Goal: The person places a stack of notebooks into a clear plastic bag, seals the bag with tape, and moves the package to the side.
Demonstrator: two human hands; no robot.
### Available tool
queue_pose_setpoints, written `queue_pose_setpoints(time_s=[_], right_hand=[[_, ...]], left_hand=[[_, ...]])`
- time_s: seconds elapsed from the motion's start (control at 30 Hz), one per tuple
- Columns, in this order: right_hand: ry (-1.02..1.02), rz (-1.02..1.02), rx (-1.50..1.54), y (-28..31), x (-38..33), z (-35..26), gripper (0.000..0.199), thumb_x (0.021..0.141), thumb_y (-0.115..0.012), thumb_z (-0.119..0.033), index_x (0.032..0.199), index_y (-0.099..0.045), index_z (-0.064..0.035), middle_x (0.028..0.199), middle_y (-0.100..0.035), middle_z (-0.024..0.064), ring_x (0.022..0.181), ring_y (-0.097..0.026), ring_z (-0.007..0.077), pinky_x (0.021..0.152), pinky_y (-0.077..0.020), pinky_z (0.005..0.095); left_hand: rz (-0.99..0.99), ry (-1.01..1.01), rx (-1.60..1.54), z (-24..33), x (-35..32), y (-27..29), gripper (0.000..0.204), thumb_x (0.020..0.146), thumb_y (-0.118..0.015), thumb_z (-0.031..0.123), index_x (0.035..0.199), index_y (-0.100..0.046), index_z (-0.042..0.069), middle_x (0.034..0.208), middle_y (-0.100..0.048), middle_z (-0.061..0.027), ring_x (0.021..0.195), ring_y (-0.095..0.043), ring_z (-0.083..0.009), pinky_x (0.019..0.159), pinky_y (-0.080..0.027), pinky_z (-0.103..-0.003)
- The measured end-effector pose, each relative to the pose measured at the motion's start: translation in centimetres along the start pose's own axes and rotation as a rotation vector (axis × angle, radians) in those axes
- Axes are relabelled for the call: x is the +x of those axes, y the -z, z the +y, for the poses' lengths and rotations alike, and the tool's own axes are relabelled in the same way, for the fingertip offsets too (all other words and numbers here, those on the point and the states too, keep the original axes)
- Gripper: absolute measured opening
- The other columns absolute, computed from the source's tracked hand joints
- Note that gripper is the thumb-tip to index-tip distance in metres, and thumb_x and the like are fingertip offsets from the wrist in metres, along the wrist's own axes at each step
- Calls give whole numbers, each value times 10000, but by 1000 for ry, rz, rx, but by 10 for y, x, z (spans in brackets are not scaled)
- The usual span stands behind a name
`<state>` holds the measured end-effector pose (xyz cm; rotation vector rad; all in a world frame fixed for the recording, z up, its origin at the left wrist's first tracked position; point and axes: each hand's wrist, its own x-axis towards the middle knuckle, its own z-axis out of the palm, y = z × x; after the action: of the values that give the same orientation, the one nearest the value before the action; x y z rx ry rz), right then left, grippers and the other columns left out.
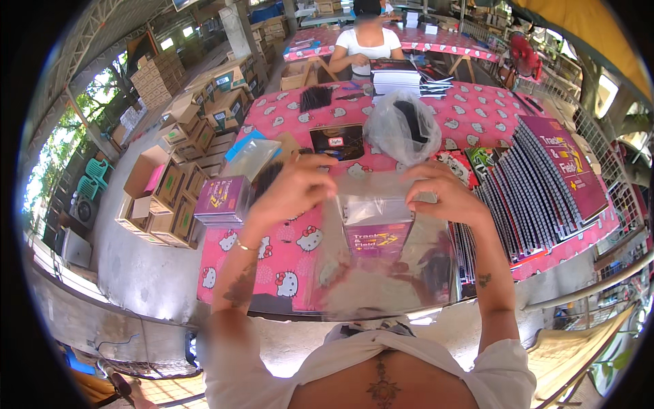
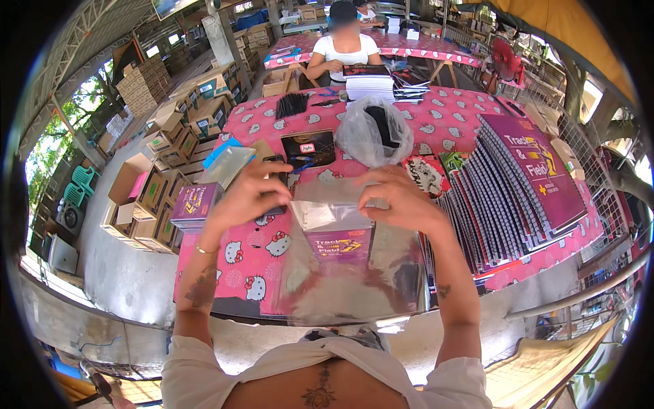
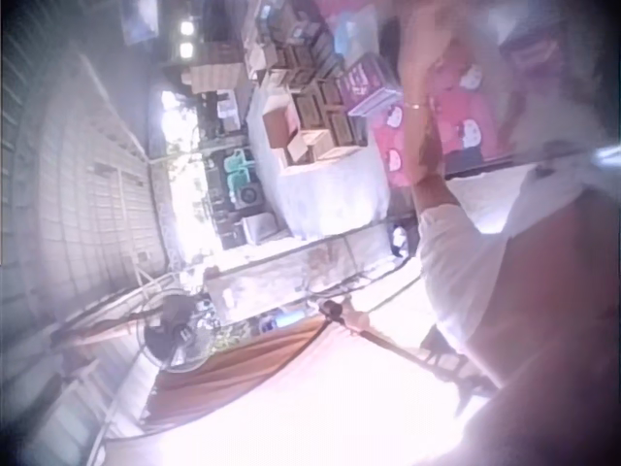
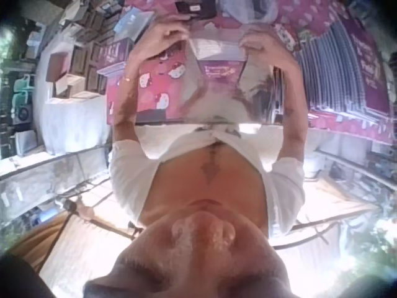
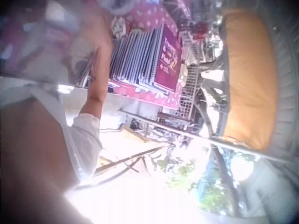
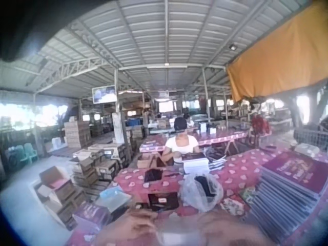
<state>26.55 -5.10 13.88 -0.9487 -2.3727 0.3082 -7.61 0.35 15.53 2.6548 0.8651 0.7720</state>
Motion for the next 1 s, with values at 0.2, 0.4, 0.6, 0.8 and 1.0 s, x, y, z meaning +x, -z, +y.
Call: queue_pose_setpoints(time_s=[0.2,0.4,0.6,0.8,1.0], right_hand=[[-103,-287,-133,-18,41,-51,313,809,-725,-376,941,-719,-93,898,-699,75,874,-630,283,886,-413,421],[-80,-279,-190,-59,63,-41,499,835,-673,-470,1129,-680,-67,993,-707,124,950,-644,313,878,-408,437],[-156,-166,-276,-72,74,-50,573,848,-661,-464,1246,-623,-53,1240,-651,143,1158,-600,296,1043,-339,490],[-202,-113,-314,-80,79,-57,557,847,-666,-452,1225,-633,-44,1184,-680,132,1112,-631,291,1103,-272,524],[-332,-127,-303,-81,79,-72,522,861,-664,-446,1205,-647,-54,1201,-677,117,1137,-621,275,1125,-241,543]], left_hand=[[362,612,134,-169,-58,-61,200,857,-721,239,932,-699,55,837,-707,-98,766,-694,-247,711,-543,-368],[383,1223,-917,-231,-77,-138,179,830,-729,205,878,-719,33,742,-663,-36,642,-615,-137,565,-506,-297],[768,1086,-1320,-200,-107,-179,149,826,-670,115,923,-712,10,712,-631,-25,608,-575,-125,582,-496,-285],[361,824,327,-195,-78,-135,155,813,-632,151,830,-687,7,798,-695,-221,758,-685,-391,688,-538,-483],[482,794,-151,-201,-87,-139,142,813,-657,147,771,-643,12,769,-693,-160,697,-695,-280,637,-548,-398]])
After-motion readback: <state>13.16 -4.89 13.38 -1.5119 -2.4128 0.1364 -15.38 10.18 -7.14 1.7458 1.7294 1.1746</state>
